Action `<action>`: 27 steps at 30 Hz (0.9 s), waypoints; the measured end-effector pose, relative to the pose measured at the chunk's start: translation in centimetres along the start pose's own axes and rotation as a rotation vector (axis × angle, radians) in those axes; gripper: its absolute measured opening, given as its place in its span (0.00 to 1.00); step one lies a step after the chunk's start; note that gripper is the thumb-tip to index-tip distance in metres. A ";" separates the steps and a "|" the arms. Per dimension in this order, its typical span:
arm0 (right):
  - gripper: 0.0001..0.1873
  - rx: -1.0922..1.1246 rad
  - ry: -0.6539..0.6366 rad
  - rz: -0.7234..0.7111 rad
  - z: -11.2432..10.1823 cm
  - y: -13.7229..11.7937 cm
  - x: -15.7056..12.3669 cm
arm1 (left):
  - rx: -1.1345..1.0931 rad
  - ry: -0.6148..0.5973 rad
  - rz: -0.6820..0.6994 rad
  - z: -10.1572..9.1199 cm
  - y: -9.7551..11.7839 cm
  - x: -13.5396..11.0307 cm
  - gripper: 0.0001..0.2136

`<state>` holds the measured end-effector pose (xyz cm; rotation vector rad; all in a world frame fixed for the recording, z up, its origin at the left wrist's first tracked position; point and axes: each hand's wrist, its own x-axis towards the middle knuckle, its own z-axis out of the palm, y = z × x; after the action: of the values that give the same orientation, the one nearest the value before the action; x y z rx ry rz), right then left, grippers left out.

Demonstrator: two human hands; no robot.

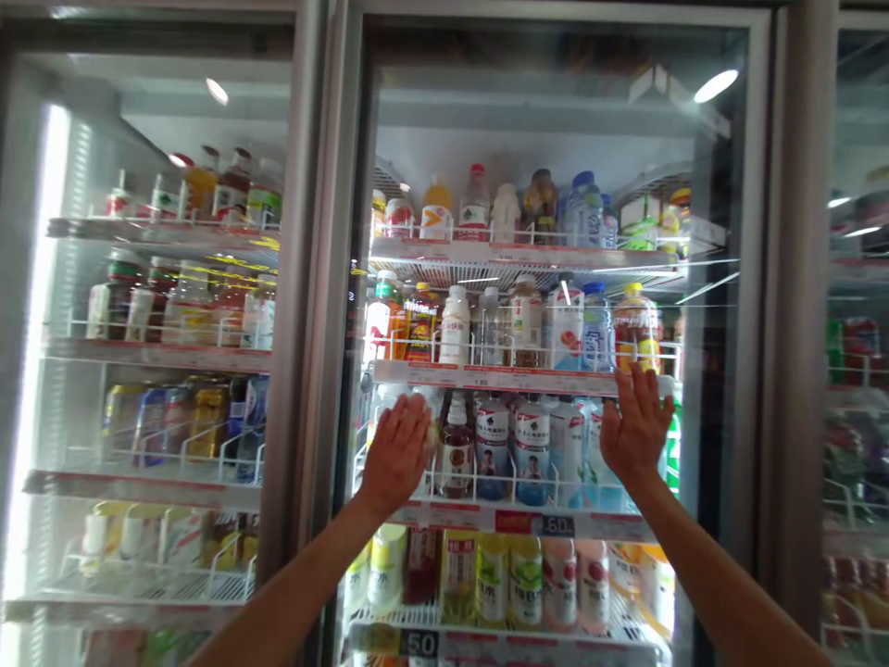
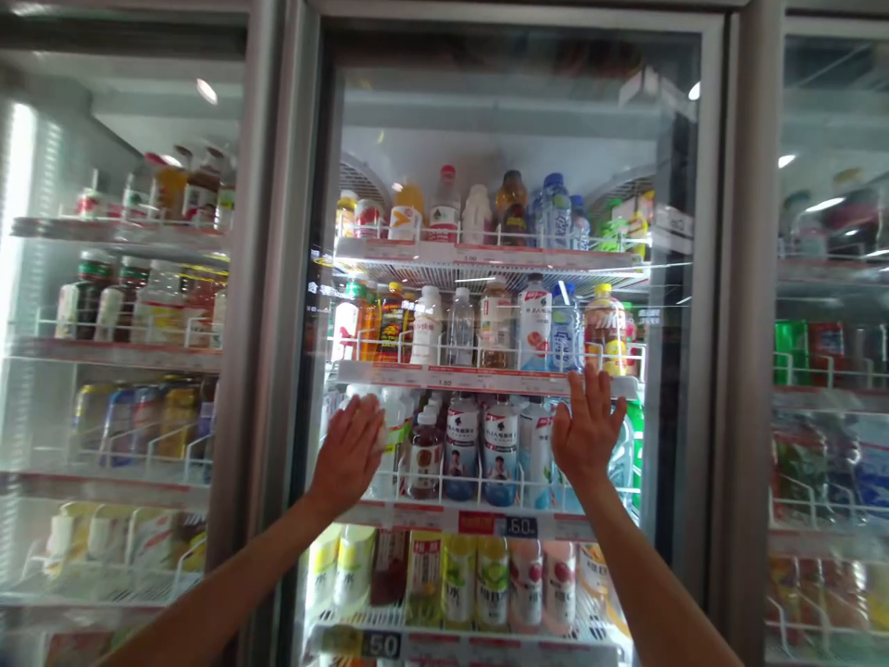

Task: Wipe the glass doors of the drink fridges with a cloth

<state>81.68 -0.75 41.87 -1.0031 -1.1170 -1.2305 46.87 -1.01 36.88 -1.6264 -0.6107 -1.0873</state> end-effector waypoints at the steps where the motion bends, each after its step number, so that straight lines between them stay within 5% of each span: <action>1: 0.27 -0.003 -0.001 0.000 0.0 0.0 0.0 | -0.025 -0.019 0.097 0.1 0.0 0.6 0.24; 4: 0.27 -0.012 -0.002 -0.012 0.0 0.0 0.0 | -0.113 -0.100 0.396 0.4 0.0 2.2 0.22; 8: 0.27 -0.009 -0.004 -0.008 -0.1 0.0 0.0 | -0.026 -0.036 0.063 0.9 -0.2 5.1 0.22; 10: 0.27 -0.003 -0.020 0.017 -0.1 -0.1 0.0 | -0.009 -0.023 0.011 1.1 0.4 5.8 0.23; 13: 0.27 0.011 -0.028 0.023 -0.1 -0.1 0.0 | -0.062 -0.119 0.364 1.3 1.5 5.7 0.21; 15: 0.27 0.015 -0.014 0.004 -0.2 -0.2 0.0 | -0.071 -0.140 0.469 1.3 1.5 6.2 0.19; 20: 0.27 0.000 -0.010 0.004 -0.2 -0.2 0.0 | 0.007 -0.038 0.064 1.9 0.8 9.0 0.22; 24: 0.27 0.011 -0.029 0.012 0.0 0.1 -0.2 | -0.052 -0.122 0.358 2.3 2.1 8.9 0.21; 27: 0.27 0.024 -0.020 0.006 -0.1 0.1 0.0 | -0.071 -0.105 0.262 2.5 2.7 9.7 0.25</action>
<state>81.83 -0.79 41.84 -1.0017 -1.1413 -1.2017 54.41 -0.80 43.96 -1.7767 -0.4155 -0.8440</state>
